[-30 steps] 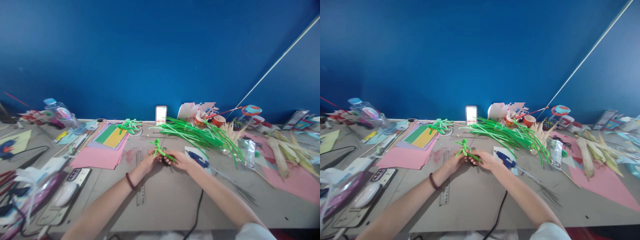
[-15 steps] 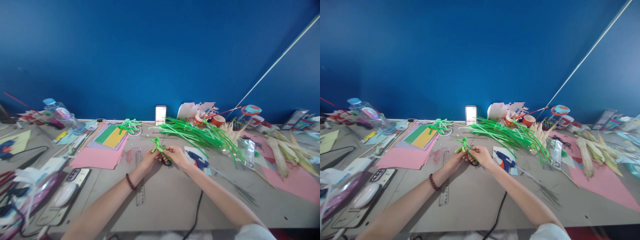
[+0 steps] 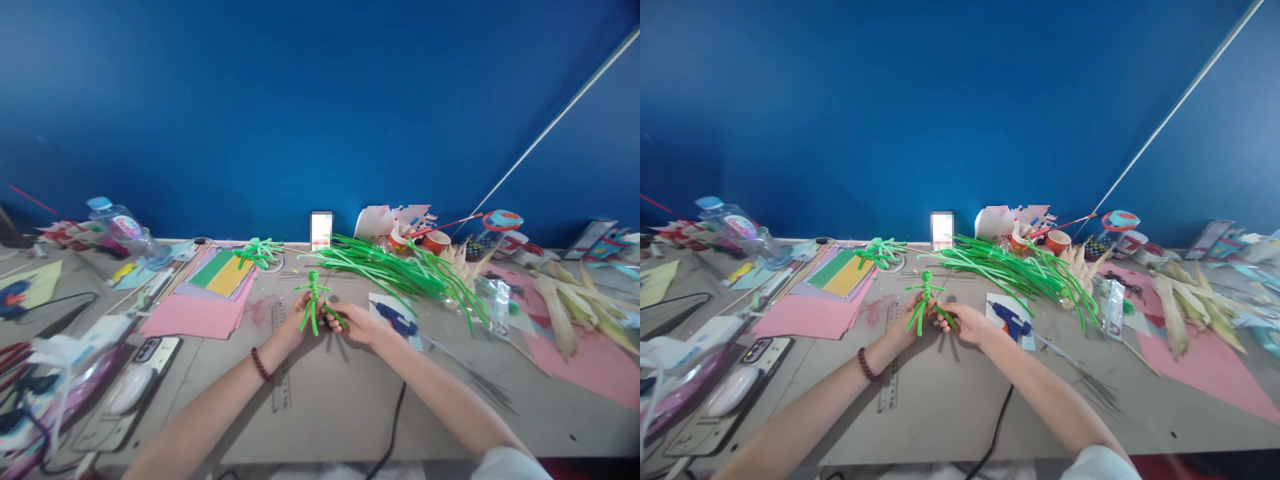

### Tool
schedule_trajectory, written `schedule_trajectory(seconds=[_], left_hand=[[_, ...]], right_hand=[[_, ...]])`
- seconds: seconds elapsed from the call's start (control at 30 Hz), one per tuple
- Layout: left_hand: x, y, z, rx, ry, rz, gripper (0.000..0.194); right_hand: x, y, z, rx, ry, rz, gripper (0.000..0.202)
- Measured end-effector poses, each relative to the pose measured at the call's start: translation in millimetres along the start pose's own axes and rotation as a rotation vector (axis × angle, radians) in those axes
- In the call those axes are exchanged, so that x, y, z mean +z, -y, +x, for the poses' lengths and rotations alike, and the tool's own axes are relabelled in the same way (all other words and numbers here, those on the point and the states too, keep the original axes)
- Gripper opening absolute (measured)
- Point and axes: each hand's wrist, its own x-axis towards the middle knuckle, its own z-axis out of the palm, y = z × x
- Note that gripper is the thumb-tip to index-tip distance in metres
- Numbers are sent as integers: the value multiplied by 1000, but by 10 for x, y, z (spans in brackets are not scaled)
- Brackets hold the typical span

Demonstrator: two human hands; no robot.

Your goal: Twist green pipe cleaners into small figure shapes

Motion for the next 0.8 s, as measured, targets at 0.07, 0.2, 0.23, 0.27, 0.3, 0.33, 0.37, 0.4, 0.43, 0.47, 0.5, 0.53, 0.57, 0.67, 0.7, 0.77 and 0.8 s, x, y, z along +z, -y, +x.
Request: schedule_trajectory(seconds=[0.07,0.2,0.23,0.27,0.3,0.33,0.37,0.4,0.43,0.47,0.5,0.53,0.57,0.67,0.7,0.77,0.8], left_hand=[[-7,17,-2,25,-8,-8,33],[-27,34,-13,66,34,98,27],[-31,33,-12,70,34,133,27],[-34,30,-10,75,30,161,27],[-37,27,-5,82,21,179,27],[-39,23,0,85,12,185,27],[-40,20,5,85,-6,176,27],[-42,16,9,87,-37,157,28],[-43,12,10,87,-77,133,28],[-45,7,8,90,-119,114,28],[-46,0,4,98,-157,104,26],[-47,-11,-4,120,-195,110,23],[-47,-24,-13,156,-227,132,19],[-41,-68,-37,296,-273,270,14],[-37,-79,-41,323,-268,320,15],[-25,-83,-40,309,-225,386,17],[-17,-75,-35,282,-204,399,19]], right_hand=[[-1,-7,4,3,30,36,19],[2,-45,40,-213,-46,-162,28],[0,-48,50,-273,-94,-242,31],[-4,-48,56,-329,-153,-330,32],[-11,-43,59,-385,-222,-425,32],[-21,-34,56,-449,-294,-527,30],[-33,-22,48,-526,-366,-642,27],[-46,-9,34,-619,-433,-768,23],[-60,4,16,-724,-495,-900,21],[-72,17,-5,-831,-549,-1034,20],[-84,27,-26,-926,-591,-1167,20],[-94,34,-46,-1001,-622,-1293,21],[-103,37,-63,-1054,-644,-1407,22],[-120,29,-91,-1120,-654,-1684,26],[-122,22,-95,-1133,-644,-1759,26],[-118,11,-103,-1175,-613,-1881,26],[-111,7,-109,-1207,-591,-1928,25]])
